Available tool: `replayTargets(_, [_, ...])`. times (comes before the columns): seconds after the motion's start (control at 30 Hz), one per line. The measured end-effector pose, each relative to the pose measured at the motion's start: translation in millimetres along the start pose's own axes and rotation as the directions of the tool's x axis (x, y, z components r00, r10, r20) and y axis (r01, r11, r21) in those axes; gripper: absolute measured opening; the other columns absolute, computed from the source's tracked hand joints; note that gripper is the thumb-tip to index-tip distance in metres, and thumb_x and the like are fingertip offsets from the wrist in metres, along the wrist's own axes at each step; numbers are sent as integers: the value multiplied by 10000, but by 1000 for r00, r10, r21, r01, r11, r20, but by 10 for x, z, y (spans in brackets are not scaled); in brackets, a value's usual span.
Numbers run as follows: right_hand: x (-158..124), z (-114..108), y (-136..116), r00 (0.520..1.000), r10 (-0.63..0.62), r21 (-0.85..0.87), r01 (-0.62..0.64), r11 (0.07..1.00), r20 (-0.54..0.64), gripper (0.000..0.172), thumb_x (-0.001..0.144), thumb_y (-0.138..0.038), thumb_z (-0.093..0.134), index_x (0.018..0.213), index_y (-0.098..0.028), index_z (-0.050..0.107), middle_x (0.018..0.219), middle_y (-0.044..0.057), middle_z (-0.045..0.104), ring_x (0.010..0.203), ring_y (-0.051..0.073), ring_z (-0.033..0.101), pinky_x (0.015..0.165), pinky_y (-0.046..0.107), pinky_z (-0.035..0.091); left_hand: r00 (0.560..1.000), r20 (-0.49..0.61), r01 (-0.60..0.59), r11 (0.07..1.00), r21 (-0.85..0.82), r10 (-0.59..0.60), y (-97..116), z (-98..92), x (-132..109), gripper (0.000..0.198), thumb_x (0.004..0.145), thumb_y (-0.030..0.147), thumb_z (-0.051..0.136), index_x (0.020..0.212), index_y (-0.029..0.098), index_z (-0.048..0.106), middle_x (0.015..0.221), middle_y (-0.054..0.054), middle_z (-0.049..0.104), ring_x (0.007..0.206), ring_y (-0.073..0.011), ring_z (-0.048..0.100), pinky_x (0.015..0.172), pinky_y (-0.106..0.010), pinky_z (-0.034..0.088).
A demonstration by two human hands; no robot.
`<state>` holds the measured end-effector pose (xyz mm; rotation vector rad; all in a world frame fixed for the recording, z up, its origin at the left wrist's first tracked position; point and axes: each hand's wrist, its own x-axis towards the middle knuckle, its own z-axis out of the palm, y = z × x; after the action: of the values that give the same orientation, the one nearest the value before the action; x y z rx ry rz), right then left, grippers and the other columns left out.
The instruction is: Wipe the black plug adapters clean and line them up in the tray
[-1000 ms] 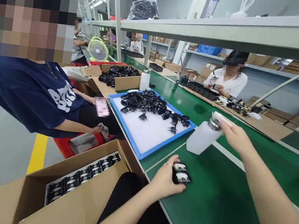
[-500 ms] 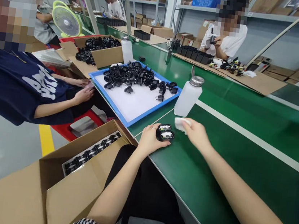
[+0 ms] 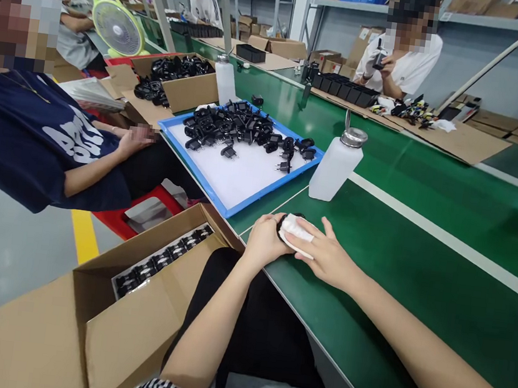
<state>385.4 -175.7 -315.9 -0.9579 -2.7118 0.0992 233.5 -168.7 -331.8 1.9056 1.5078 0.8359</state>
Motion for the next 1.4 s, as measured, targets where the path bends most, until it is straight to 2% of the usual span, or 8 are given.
replayTargets(0.3, [-214,-48,255,979,130,91,-117,989,-155,319,801,-235,321,1052,-182,511,1018,93,563,1105,242,342,894,509,224,998,8,64,996,55,-64,19,23,-2,661,465,386,661,1057,171,461,984,-63,534,1009,-213,403,842,-311,336])
replayTargets(0.53, [28,-204,400,630,772,637,-562,528,-84,367,771,-310,340,1031,-127,524,957,87,590,801,231,560,673,388,454,996,4,92,991,93,-93,-1,39,-1,683,462,422,657,1065,176,452,1021,-85,499,1007,-218,410,838,-316,341])
replayTargets(0.73, [85,21,78,895,428,474,-324,819,-127,362,790,-228,300,1114,-177,453,1189,51,428,1111,183,344,918,381,283,998,-4,56,995,85,-56,22,26,-18,653,476,401,649,1055,165,459,984,-80,523,995,-214,419,840,-320,339])
replayTargets(0.9, [-209,77,-205,962,250,321,-203,925,-112,357,802,-186,274,1119,-204,437,1195,67,419,1151,190,273,950,476,133,998,-1,69,997,45,-69,47,10,5,587,494,363,642,1027,182,477,942,-66,532,980,-202,433,834,-301,342])
replayTargets(1.03, [-311,-98,-227,957,281,513,-279,812,75,314,794,-288,308,1012,-214,522,1061,57,541,1009,214,456,906,452,265,995,-15,102,993,67,-101,70,26,5,609,506,367,635,1053,169,454,966,-82,526,991,-224,425,841,-323,333])
replayTargets(1.23, [-263,-357,305,618,784,671,-603,432,52,496,694,-474,393,1086,-175,448,1056,107,519,903,260,508,711,353,437,996,87,13,1000,-2,-12,7,-264,-13,785,514,369,634,1186,123,313,1190,-110,403,1085,-228,364,892,-309,308])
replayTargets(1.33, [-276,-327,540,306,935,644,-683,346,-179,560,722,-460,355,1185,-147,329,1216,136,353,1085,275,353,865,348,331,994,-75,86,996,28,-83,-159,-632,242,464,646,327,533,1072,167,447,1079,-51,508,985,-171,459,850,-261,347])
replayTargets(1.4, [-306,-265,609,204,959,638,-716,282,-196,552,749,-463,292,1200,-145,300,1219,155,337,1085,286,350,873,362,317,950,-243,230,965,127,-194,-309,-886,513,358,687,246,486,1031,147,476,1052,-61,523,955,-170,478,839,-259,349])
